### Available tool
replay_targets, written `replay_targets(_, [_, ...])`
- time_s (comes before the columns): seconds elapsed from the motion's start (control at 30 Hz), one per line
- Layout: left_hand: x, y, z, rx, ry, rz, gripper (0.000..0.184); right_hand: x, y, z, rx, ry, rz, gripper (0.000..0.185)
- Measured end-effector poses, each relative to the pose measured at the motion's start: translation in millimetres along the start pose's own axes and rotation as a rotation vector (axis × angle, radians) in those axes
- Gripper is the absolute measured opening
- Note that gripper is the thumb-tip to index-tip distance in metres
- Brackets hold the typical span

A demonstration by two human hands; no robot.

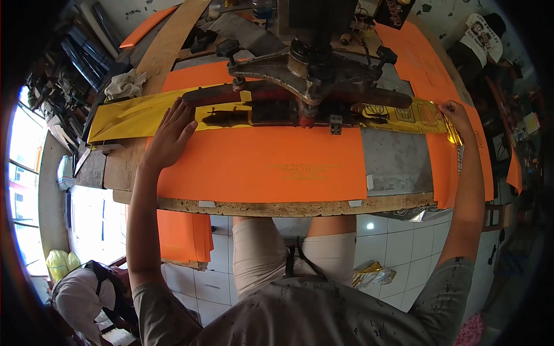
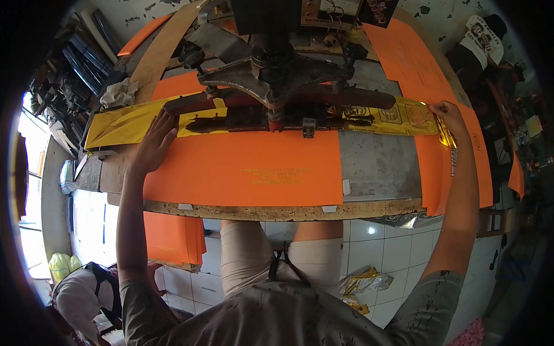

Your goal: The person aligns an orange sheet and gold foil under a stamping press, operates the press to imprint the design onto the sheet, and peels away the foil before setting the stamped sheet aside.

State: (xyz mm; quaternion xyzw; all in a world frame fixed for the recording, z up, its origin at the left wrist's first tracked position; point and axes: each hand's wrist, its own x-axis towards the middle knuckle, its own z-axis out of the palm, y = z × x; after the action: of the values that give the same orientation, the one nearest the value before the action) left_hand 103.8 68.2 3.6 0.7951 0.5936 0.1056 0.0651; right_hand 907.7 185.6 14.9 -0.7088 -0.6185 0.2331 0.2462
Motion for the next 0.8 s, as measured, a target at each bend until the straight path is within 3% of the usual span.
replay_targets(0.17, [-7.0, 0.0, -7.0, -0.073, 0.025, -0.029, 0.064, 0.8, 11.1, -2.4, -0.048, 0.034, -0.107, 0.029])
replay_targets(0.27, [-25.9, 0.9, -23.6, -0.095, 0.127, 0.017, 0.064, -13.2, 2.7, -5.4, -0.186, 0.217, -0.23, 0.031])
replay_targets(0.37, [-66.3, 5.2, -36.7, -0.137, 0.232, -0.011, 0.065, -67.1, -53.0, 4.2, -0.785, 0.592, -0.355, 0.035])
replay_targets(0.47, [-113.2, 29.7, -28.6, -0.233, 0.351, -0.079, 0.067, -145.9, -113.8, 49.3, -0.672, 0.683, -0.402, 0.034])
replay_targets(0.6, [-165.1, 61.9, 25.7, -0.111, 0.488, -0.115, 0.068, -231.4, -150.2, 137.8, -0.441, 0.555, -0.482, 0.025])
replay_targets(0.7, [-182.9, 73.6, 75.2, 0.043, 0.681, -0.205, 0.072, -246.6, -142.0, 162.0, -0.39, 0.555, -0.494, 0.021])
replay_targets(0.8, [-190.3, 74.2, 108.1, 0.005, 0.742, -0.269, 0.076, -248.0, -149.0, 160.5, -0.249, 0.516, -0.395, 0.022])
